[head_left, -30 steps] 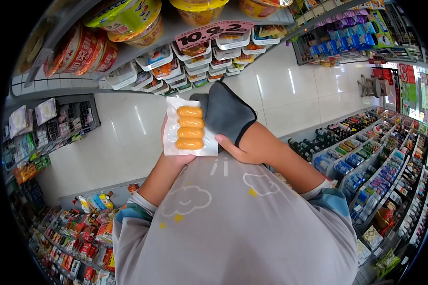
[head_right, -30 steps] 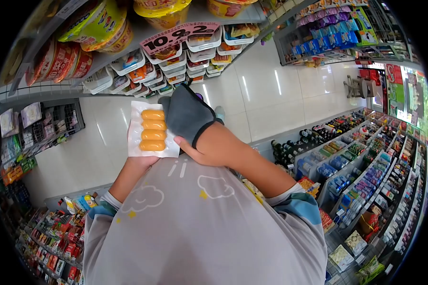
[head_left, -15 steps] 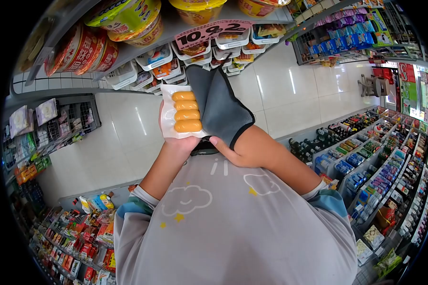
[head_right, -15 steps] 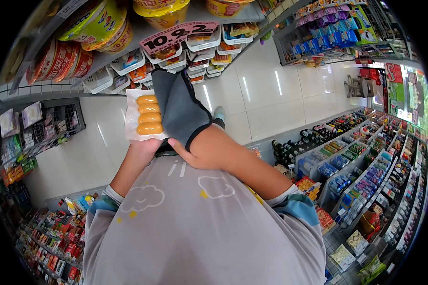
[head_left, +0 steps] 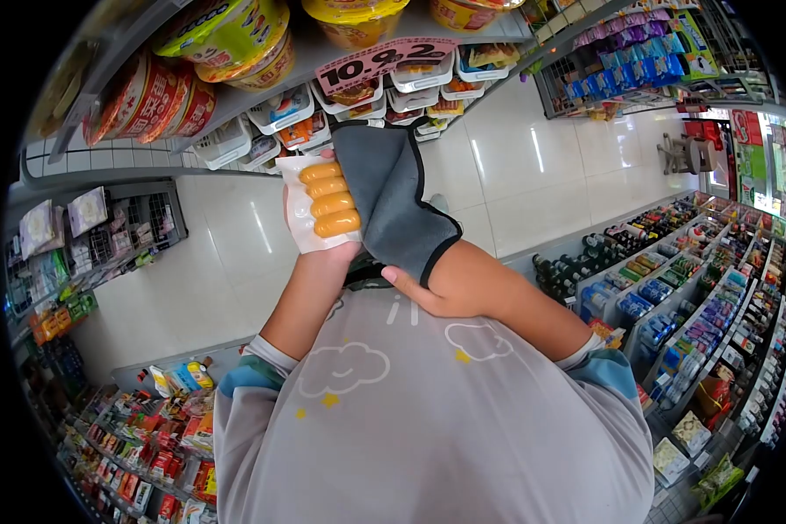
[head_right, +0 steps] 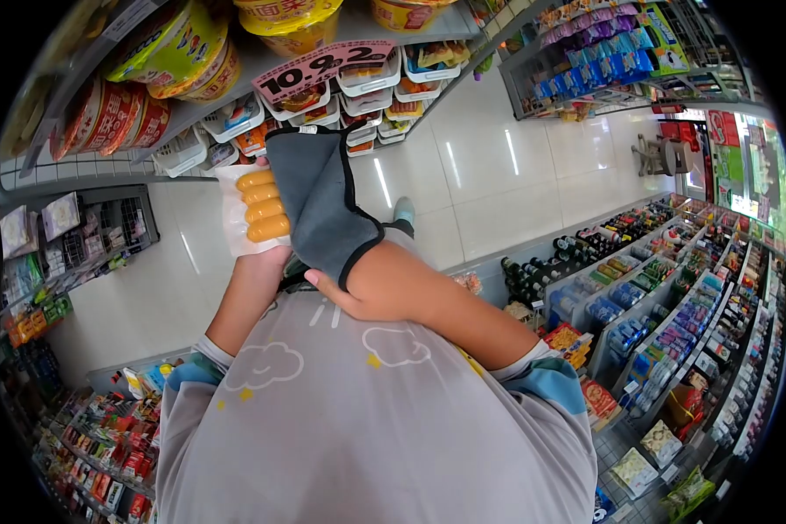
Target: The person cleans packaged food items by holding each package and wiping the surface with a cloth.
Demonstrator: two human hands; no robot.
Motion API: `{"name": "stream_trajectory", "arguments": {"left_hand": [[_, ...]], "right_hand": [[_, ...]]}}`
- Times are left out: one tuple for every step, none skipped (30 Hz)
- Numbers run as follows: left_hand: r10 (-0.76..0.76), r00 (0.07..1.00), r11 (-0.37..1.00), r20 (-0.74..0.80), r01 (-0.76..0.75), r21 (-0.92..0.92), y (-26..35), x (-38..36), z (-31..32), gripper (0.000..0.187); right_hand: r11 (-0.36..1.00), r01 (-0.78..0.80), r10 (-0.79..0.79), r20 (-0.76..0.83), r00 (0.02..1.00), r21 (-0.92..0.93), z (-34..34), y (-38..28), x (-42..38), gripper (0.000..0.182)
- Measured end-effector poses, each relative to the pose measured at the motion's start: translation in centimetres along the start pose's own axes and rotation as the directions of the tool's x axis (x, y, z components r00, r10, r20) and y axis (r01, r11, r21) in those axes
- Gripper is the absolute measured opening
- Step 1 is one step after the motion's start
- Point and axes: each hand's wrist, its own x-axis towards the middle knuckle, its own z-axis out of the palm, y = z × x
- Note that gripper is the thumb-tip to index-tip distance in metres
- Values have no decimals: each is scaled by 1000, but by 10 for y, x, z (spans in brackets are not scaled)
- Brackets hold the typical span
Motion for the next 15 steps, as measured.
{"name": "stream_trajectory", "arguments": {"left_hand": [[-46,998,999,30,46,-18,4,5,-3,42],[-90,994,995,62,92,-33,9,9,-5,37],[-132,987,989,93,137,-47,13,13,-7,34],[-174,977,981,124,182,-60,16,15,-8,33],[-215,964,971,156,228,-72,17,16,-9,35],[-216,964,971,155,229,-72,16,17,-7,35],[-243,960,960,138,258,-106,14,17,-3,36],[-270,955,948,122,286,-140,11,17,0,38],[-271,955,948,120,287,-139,6,17,2,38],[-260,959,941,113,278,-194,0,17,4,39],[-249,963,931,106,268,-249,-3,17,5,40],[-251,962,930,105,270,-248,-2,17,2,40],[-259,959,937,117,279,-209,-1,17,-3,38],[-267,955,943,128,286,-169,-1,17,-6,36],[-267,955,943,127,286,-169,-10,18,4,36]], "right_hand": [[1000,-18,18,2,1000,16,-1,-2,-1,44],[1000,-17,17,3,1000,15,1,-1,-2,44],[1000,-20,20,-1,1000,-20,5,2,-2,45],[998,-25,25,-5,1000,-55,7,4,-3,46],[998,-25,25,-5,1000,-54,8,4,-2,46],[999,-9,7,-40,999,-50,8,5,-1,46],[999,8,-11,-75,997,-47,9,6,0,47],[999,7,-11,-76,997,-45,10,8,0,47],[995,34,-43,-108,993,-91,12,10,1,47],[989,59,-77,-138,987,-137,13,11,1,47],[989,59,-78,-140,987,-136,13,11,3,47],[991,35,-52,-133,990,-128,13,10,4,48],[993,11,-26,-127,992,-120,12,10,6,49],[993,10,-26,-128,991,-120,12,10,8,49],[996,-46,40,-67,997,-83,11,11,10,50]]}}
